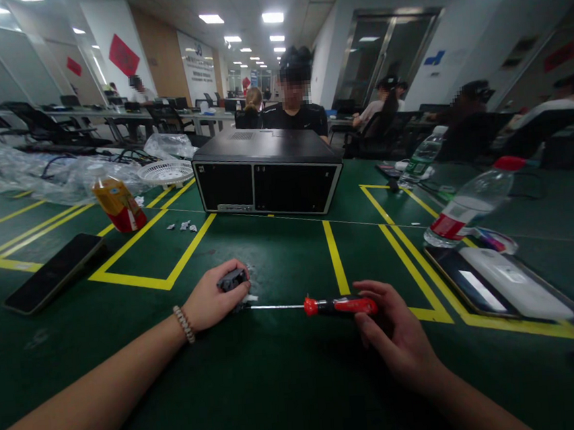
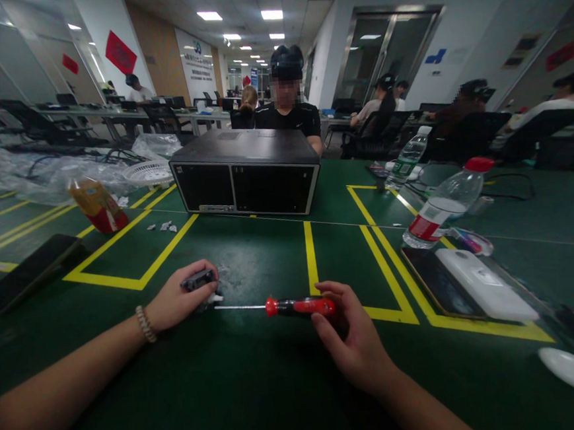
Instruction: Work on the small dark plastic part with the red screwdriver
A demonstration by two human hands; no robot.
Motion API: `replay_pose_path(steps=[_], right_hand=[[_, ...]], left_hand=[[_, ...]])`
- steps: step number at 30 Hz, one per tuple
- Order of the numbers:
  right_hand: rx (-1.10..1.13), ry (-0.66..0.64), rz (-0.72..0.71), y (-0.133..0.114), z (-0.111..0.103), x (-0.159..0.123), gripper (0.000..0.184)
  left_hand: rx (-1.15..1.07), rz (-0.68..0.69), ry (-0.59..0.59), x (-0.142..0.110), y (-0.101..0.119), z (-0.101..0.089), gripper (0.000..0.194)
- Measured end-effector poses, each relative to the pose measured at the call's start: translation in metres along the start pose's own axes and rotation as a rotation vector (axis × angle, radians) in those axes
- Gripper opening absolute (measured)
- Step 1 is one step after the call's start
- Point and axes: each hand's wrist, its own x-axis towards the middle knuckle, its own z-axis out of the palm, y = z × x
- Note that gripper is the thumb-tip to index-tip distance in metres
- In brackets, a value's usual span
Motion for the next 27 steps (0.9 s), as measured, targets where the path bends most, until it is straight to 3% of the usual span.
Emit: replay_pose_path(steps=[4,12,19,27], right_hand=[[0.058,0.006,0.034,0.0022,0.003,0.002,0.032],[0.04,-0.024,-0.087,0.0014,0.0007,0.0015,0.02],[0.064,-0.041,-0.088,0.0029,-0.0017,-0.0019,0.034],[0.121,-0.03,0.003,-0.0026,0.0015,0.0028,0.028]], left_hand=[[0.001,0.01,-0.002,-0.0001,0.0002,-0.0003,0.015],[-0.005,0.007,0.002,-0.0002,0.0001,-0.0003,0.017],[-0.011,0.003,0.0,0.0001,-0.0009,0.0001,0.015],[-0.01,0.018,0.008,0.0002,-0.0025,0.0007,0.013]])
